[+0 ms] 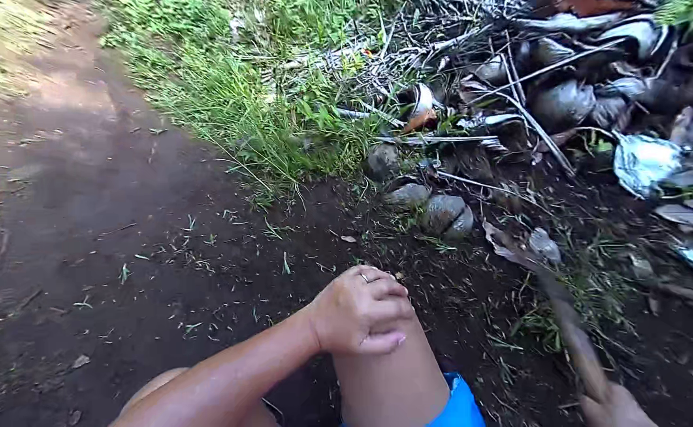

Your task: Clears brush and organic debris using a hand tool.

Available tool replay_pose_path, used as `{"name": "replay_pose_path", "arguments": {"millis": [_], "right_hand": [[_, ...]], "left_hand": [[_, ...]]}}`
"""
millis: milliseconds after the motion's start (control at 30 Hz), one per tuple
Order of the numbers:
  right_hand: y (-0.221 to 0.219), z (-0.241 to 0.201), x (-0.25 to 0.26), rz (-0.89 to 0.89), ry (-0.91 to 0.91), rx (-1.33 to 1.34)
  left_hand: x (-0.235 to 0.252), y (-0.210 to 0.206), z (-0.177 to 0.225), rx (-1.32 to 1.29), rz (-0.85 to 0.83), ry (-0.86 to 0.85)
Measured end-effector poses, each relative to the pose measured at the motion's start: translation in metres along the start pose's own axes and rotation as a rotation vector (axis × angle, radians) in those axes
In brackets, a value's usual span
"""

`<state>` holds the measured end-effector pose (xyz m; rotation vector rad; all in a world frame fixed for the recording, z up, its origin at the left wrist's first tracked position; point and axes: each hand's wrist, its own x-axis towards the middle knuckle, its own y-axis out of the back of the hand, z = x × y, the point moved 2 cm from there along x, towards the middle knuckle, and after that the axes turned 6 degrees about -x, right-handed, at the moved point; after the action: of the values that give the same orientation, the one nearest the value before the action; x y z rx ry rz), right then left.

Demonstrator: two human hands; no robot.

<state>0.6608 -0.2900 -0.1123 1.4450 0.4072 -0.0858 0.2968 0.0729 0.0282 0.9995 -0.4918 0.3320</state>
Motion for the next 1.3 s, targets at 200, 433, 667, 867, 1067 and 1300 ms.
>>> {"name": "replay_pose_path", "arguments": {"millis": [200, 433, 667, 867, 1067, 1300], "right_hand": [[0.027, -0.231, -0.016, -0.078, 0.490, 0.013], [-0.016, -0.313, -0.009, -0.252, 0.584, -0.212], [-0.015, -0.041, 0.007, -0.169, 0.255, -0.349], [0.028, 0.053, 0.012, -0.051, -0.199, -0.122], [0.017, -0.084, 0.003, 0.053, 0.182, 0.109], [0.021, -0.379, -0.079, -0.130, 0.943, -0.155]], "left_hand": [[0.002, -0.006, -0.001, 0.012, -0.004, -0.013], [-0.007, 0.000, -0.002, 0.017, 0.007, 0.014], [-0.025, 0.007, -0.004, 0.005, 0.041, 0.039], [-0.021, 0.005, -0.001, 0.019, 0.027, 0.032], [-0.008, 0.000, 0.002, 0.004, 0.022, 0.013], [-0.012, 0.006, 0.004, 0.000, 0.015, 0.031]]}}
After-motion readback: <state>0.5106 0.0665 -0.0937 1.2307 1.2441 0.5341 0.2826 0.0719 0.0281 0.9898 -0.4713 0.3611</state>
